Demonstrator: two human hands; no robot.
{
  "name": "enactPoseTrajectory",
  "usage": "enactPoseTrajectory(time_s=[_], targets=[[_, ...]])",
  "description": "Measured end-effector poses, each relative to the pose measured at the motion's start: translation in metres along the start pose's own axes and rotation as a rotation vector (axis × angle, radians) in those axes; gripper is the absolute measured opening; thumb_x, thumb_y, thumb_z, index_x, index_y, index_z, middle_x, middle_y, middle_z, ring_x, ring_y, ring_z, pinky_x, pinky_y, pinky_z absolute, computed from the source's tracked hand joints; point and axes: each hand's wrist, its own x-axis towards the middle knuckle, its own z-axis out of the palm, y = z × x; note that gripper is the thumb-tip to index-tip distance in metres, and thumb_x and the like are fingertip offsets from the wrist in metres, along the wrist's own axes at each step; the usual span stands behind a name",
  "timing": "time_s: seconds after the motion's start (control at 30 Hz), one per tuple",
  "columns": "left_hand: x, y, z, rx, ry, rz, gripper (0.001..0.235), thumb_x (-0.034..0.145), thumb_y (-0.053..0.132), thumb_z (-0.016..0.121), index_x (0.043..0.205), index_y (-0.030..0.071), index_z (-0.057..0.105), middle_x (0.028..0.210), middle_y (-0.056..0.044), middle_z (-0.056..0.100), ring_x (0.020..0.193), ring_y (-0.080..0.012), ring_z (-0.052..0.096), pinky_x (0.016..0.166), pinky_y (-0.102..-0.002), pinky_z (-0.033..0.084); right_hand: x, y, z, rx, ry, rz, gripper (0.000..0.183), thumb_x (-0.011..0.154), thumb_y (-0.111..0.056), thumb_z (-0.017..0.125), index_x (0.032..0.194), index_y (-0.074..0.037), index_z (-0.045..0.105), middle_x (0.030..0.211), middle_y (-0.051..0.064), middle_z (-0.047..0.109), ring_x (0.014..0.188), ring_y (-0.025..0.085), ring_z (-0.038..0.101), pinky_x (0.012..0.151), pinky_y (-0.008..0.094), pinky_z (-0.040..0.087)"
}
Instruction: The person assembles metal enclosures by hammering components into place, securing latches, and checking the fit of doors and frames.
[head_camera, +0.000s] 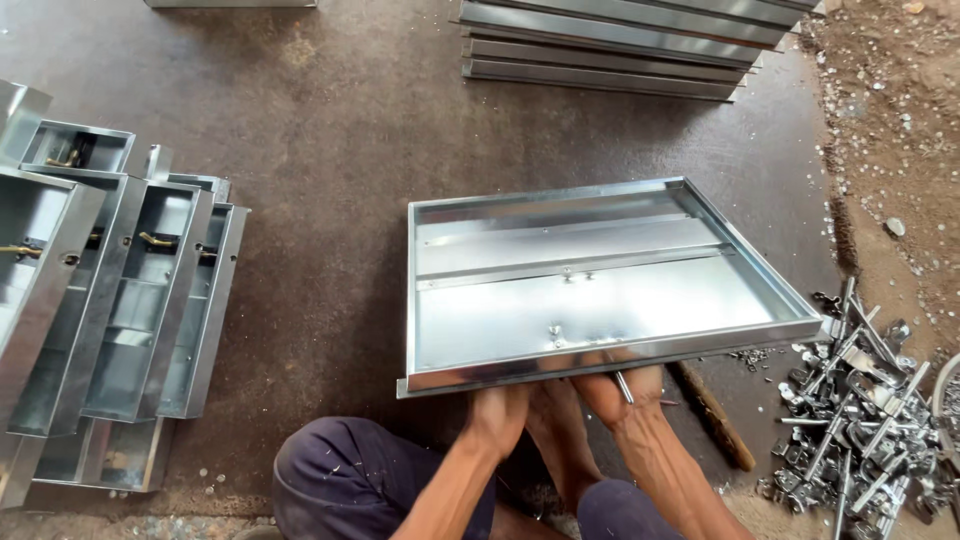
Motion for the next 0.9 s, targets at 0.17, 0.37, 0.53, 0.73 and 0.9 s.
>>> enactPoseTrajectory(time_s=[0.17,0.37,0.53,0.73,0.9], targets=[[0.054,-0.023,-0.027,-0.062,0.053,-0.065,0.038,0.1,0.027,0.049,0.117,-0.002,0.067,0.118,-0.013,0.072,0.11,-0.0273,0.065,0.101,-0.038,0.054,-0.001,-0.006,-0.004,0.294,-0.24,0.191,0.036,0.108,-0.028,0.058,0.125,0.002,0.054,0.119,0.018,0.057,0.114,0.027,0.058,0.103,0.042,0.054],[0.048,-0.03,-0.003,-0.01,0.079,-0.101,0.038,0.101,0.029,0.048,0.12,0.001,0.065,0.122,-0.013,0.07,0.113,-0.0273,0.063,0.103,-0.039,0.052,-0.012,0.0,0.0,-0.155,-0.034,0.013,0.068,0.096,-0.052,0.051,0.132,0.005,0.046,0.13,0.024,0.049,0.119,0.036,0.051,0.103,0.053,0.045],[0.061,-0.034,0.005,0.01,0.067,-0.1,0.038,0.101,0.031,0.047,0.121,0.002,0.063,0.125,-0.012,0.069,0.115,-0.0273,0.062,0.105,-0.039,0.051,-0.018,0.005,0.014,-0.2,-0.052,-0.002,0.063,0.099,-0.047,0.048,0.135,0.004,0.045,0.132,0.024,0.05,0.122,0.035,0.051,0.107,0.052,0.044],[0.073,-0.032,0.006,0.037,0.054,-0.108,0.039,0.102,0.034,0.046,0.123,0.004,0.061,0.128,-0.012,0.067,0.118,-0.0274,0.06,0.107,-0.039,0.049,-0.006,0.001,0.015,-0.087,-0.09,0.037,0.051,0.102,-0.037,0.046,0.129,0.004,0.052,0.129,0.023,0.055,0.115,0.033,0.054,0.103,0.049,0.05],[0.105,-0.023,0.021,0.063,-0.022,-0.123,0.039,0.102,0.035,0.045,0.125,0.006,0.059,0.131,-0.012,0.065,0.12,-0.0274,0.058,0.109,-0.04,0.048,-0.007,-0.012,0.019,-0.736,0.055,-0.396,0.045,0.104,-0.037,0.052,0.122,0.003,0.06,0.124,0.022,0.061,0.109,0.033,0.06,0.096,0.047,0.054]])
